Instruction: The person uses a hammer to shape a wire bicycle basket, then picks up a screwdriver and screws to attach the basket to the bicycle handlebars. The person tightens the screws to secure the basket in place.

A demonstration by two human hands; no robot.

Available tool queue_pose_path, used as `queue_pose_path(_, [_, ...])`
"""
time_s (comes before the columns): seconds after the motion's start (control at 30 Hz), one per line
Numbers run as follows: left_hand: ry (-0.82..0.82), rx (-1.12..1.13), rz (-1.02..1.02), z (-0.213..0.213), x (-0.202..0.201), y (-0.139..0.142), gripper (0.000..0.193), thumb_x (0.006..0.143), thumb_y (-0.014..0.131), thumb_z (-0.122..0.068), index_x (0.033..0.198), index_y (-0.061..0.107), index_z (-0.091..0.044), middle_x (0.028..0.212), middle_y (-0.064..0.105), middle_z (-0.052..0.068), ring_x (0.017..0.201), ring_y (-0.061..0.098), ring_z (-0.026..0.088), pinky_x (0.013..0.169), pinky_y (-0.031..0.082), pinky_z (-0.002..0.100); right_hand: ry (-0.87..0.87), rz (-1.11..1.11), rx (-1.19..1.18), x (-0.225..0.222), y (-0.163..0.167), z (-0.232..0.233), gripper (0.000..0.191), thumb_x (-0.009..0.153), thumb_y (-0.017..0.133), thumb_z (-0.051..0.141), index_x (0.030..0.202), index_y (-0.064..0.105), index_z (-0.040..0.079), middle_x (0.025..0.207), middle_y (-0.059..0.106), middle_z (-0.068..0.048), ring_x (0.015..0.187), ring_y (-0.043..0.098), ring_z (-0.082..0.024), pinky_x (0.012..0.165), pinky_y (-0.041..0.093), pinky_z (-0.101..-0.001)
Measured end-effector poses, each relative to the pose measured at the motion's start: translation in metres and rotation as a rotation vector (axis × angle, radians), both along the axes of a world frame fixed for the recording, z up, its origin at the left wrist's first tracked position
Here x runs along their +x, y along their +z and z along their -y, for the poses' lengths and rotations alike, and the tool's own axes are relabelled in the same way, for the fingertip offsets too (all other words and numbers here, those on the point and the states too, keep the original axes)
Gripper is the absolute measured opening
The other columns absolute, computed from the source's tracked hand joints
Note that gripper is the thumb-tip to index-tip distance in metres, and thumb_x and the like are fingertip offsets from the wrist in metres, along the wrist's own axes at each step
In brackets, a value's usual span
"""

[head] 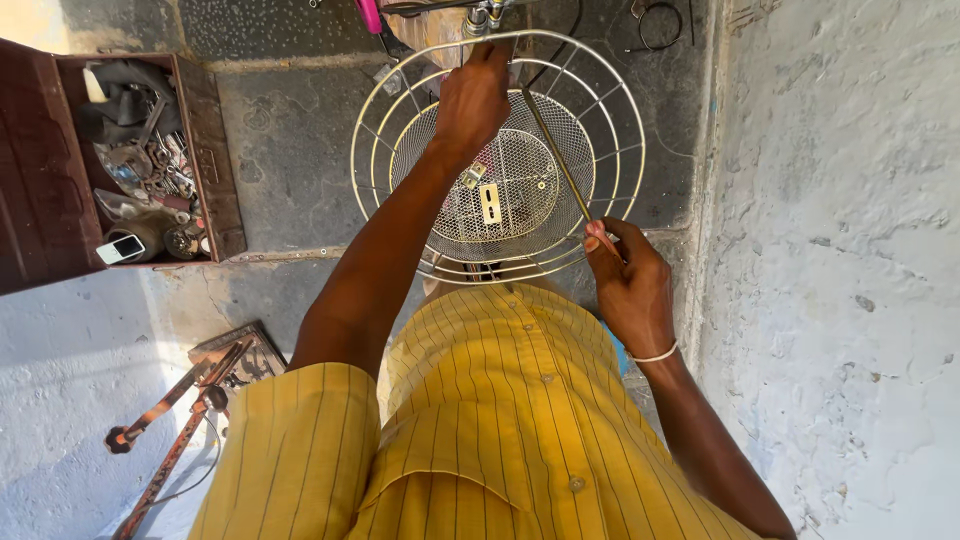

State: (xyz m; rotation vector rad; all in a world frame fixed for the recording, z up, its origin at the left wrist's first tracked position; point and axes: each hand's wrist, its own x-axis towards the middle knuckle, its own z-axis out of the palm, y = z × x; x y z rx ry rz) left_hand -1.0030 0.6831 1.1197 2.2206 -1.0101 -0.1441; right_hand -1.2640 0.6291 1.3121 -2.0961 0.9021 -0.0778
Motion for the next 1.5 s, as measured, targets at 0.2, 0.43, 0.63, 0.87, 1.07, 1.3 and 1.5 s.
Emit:
queue_pose_path(0.2, [0.042, -0.089, -0.011, -0.002, 0.004, -0.037, 0.040, 0.089, 0.073, -0.001, 0.127, 0.062, -0.012, 0.121, 0.070, 0.016, 0.095, 0.074, 0.038, 0.076, 0.060, 0.050, -0.113, -0.045, 0.008, -0.011, -0.008, -0.012, 0.030, 0.101, 0.067, 0.021, 0.122, 0.067, -0.001, 0.093, 0.077, -0.016, 0.069, 0.071, -0.024, 0.060, 0.052, -0.0353])
queue_pose_path(0.43, [-0.111, -0.012, -0.020, -0.012, 0.008, -0.022, 0.064, 0.079, 0.071, 0.003, 0.139, 0.049, 0.003, 0.124, 0.059, 0.032, 0.086, 0.070, 0.046, 0.071, 0.059, 0.053, -0.013, 0.019, -0.172, 0.015, -0.024, -0.020, 0.026, 0.099, 0.067, 0.016, 0.118, 0.068, -0.001, 0.087, 0.075, -0.017, 0.065, 0.073, -0.026, 0.056, 0.054, -0.0389])
queue_pose_path(0.63, [-0.082, -0.021, -0.044, -0.011, 0.005, -0.021, 0.059, 0.078, 0.072, 0.006, 0.134, 0.052, 0.000, 0.126, 0.060, 0.027, 0.086, 0.071, 0.044, 0.071, 0.059, 0.052, 0.053, 0.033, -0.301, 0.023, -0.028, -0.036, 0.025, 0.096, 0.066, 0.009, 0.117, 0.067, -0.003, 0.091, 0.074, -0.019, 0.063, 0.070, -0.026, 0.053, 0.054, -0.0394])
queue_pose_path(0.87, [-0.081, 0.001, -0.102, -0.010, 0.007, -0.026, 0.050, 0.077, 0.069, 0.008, 0.124, 0.054, 0.001, 0.123, 0.062, 0.024, 0.086, 0.071, 0.043, 0.071, 0.060, 0.050, 0.035, -0.031, -0.319, 0.022, -0.036, -0.058, 0.035, 0.095, 0.067, 0.005, 0.129, 0.063, -0.005, 0.085, 0.069, -0.019, 0.058, 0.067, -0.027, 0.048, 0.052, -0.0408])
queue_pose_path(1.07, [-0.077, -0.014, -0.082, -0.011, 0.010, -0.024, 0.048, 0.073, 0.069, 0.008, 0.119, 0.056, -0.001, 0.117, 0.065, 0.022, 0.087, 0.071, 0.044, 0.072, 0.060, 0.051, 0.008, 0.016, -0.393, 0.022, -0.041, -0.069, 0.037, 0.094, 0.065, 0.005, 0.130, 0.061, -0.003, 0.094, 0.069, -0.020, 0.067, 0.068, -0.030, 0.056, 0.054, -0.0433])
queue_pose_path(1.3, [-0.050, -0.057, -0.069, -0.005, 0.008, -0.036, 0.045, 0.076, 0.071, 0.008, 0.119, 0.058, -0.001, 0.116, 0.067, 0.022, 0.087, 0.073, 0.041, 0.072, 0.061, 0.048, 0.014, 0.040, -0.409, 0.024, -0.048, -0.077, 0.031, 0.101, 0.063, 0.007, 0.130, 0.059, -0.002, 0.101, 0.069, -0.019, 0.073, 0.070, -0.028, 0.058, 0.056, -0.0400])
queue_pose_path(1.5, [-0.048, -0.044, -0.019, -0.004, 0.010, -0.041, 0.061, 0.070, 0.074, 0.007, 0.128, 0.056, -0.002, 0.120, 0.066, 0.022, 0.084, 0.074, 0.038, 0.070, 0.062, 0.045, -0.782, 0.372, 1.279, 0.025, -0.041, -0.044, 0.029, 0.100, 0.063, 0.019, 0.117, 0.067, -0.004, 0.083, 0.067, -0.010, 0.045, 0.046, -0.005, 0.034, 0.036, -0.0181])
